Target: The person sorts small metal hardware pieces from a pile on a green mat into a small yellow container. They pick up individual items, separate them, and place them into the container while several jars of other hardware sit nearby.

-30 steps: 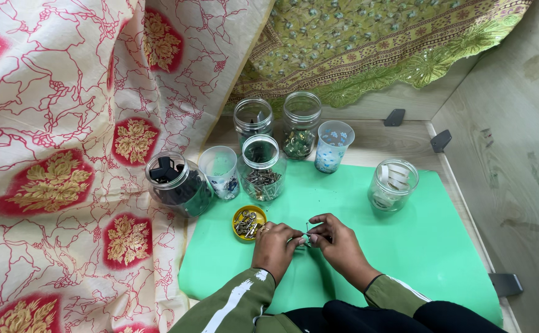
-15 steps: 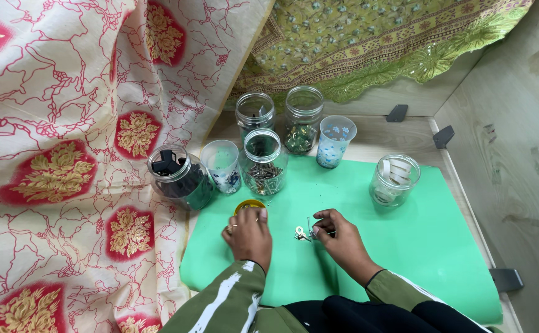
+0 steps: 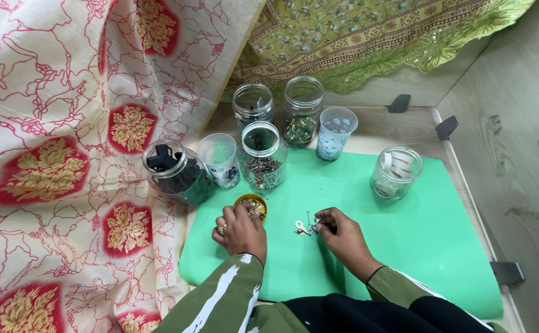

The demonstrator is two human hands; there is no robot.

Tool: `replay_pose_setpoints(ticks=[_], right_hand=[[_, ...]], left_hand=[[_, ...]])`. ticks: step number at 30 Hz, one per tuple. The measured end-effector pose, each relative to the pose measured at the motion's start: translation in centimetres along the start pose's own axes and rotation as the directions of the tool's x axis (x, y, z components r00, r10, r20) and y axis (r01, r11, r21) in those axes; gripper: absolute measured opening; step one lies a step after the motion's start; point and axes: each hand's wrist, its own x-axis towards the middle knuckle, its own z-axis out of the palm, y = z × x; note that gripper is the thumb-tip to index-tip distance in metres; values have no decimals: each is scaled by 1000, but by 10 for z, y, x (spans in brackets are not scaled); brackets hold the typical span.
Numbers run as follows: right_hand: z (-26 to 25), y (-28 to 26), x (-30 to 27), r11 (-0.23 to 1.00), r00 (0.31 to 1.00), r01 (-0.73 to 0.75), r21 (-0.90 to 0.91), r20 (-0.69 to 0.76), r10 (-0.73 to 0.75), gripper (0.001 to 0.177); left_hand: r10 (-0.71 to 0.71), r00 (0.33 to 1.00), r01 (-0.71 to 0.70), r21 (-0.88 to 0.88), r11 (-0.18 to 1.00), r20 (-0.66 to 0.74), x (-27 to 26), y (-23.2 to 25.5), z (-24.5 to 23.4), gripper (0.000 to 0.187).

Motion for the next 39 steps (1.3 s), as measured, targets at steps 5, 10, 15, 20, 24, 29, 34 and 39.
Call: replay_pose_setpoints(ticks=[5, 10, 15, 20, 24, 29, 34, 39], right_hand=[[-1, 0, 2, 999, 998, -51, -19, -24, 51, 20], [0, 5, 6, 998, 998, -54, -17, -30, 53, 20], [0, 9, 10, 998, 997, -57, -16, -45, 56, 19], [-1, 11, 11, 998, 997, -60, -5, -52, 59, 20], [-2, 7, 13, 996, 995, -91, -15, -49, 90, 20], [-4, 4, 9, 997, 995, -76, -25, -66, 74, 20], [-6, 6, 4, 920, 975, 117, -373, -133, -178, 28], [-4, 12, 1, 787, 962, 221, -576, -2, -272, 61]], left_hand=[[68, 995, -70, 26, 997, 71, 8, 19, 0, 32], [143, 989, -143, -3, 990, 44, 18, 25, 4, 35], [122, 992, -123, 26, 992, 45, 25, 31, 15, 28], [71, 994, -75, 43, 996, 82, 31, 34, 23, 20], [84, 994, -88, 51, 995, 75, 31, 36, 29, 11], [134, 989, -138, 68, 988, 63, 30, 34, 34, 8], [173, 985, -172, -70, 983, 7, 15, 31, 28, 7], [132, 991, -134, -55, 989, -32, 9, 24, 19, 13]])
